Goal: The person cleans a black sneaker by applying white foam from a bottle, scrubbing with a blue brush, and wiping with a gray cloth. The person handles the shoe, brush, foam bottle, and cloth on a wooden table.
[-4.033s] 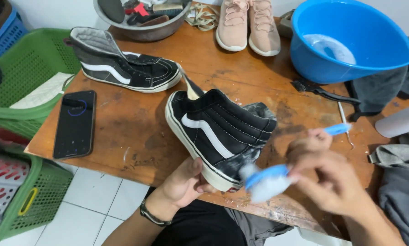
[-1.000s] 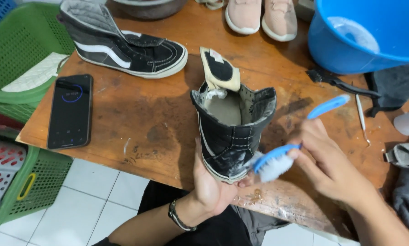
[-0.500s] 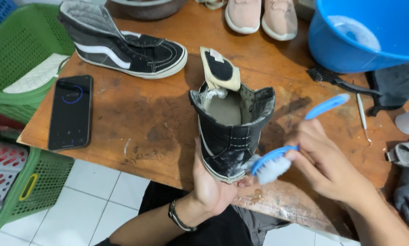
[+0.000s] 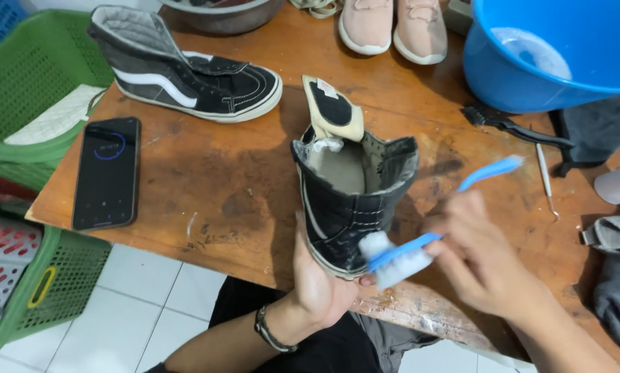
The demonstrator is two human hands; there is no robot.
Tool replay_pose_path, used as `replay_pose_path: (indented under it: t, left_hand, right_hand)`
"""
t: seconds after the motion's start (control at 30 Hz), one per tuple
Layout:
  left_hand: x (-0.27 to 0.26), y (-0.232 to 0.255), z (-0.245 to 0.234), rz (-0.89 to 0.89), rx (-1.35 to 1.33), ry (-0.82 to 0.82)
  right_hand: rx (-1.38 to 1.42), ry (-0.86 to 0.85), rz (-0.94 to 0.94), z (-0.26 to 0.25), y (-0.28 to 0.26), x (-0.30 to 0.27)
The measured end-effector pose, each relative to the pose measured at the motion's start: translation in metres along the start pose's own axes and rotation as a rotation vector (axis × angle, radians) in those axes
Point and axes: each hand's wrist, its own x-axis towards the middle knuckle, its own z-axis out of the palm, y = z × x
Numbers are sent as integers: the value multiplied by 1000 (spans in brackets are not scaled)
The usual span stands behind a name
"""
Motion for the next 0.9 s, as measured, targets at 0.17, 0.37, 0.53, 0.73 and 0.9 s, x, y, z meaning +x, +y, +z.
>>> replay_pose_path:
  t: [0.17, 0.37, 0.53, 0.73, 0.9]
  left_hand:
    - [1, -1, -3, 0, -77, 72]
    - [-2, 15, 18, -83, -98, 171]
    - [-1, 3, -6, -31, -55, -28]
    - [-4, 4, -5, -65, -70, -119]
    - [-5, 4, -13, -69, -109, -196]
  right_hand:
    - [47, -36, 3, -4, -14, 4]
    - [50, -100, 0, -4, -14, 6]
    - [180, -186, 97, -14, -11, 9]
    - [202, -1, 118, -5, -15, 15]
    - [119, -33, 70, -1, -8, 9]
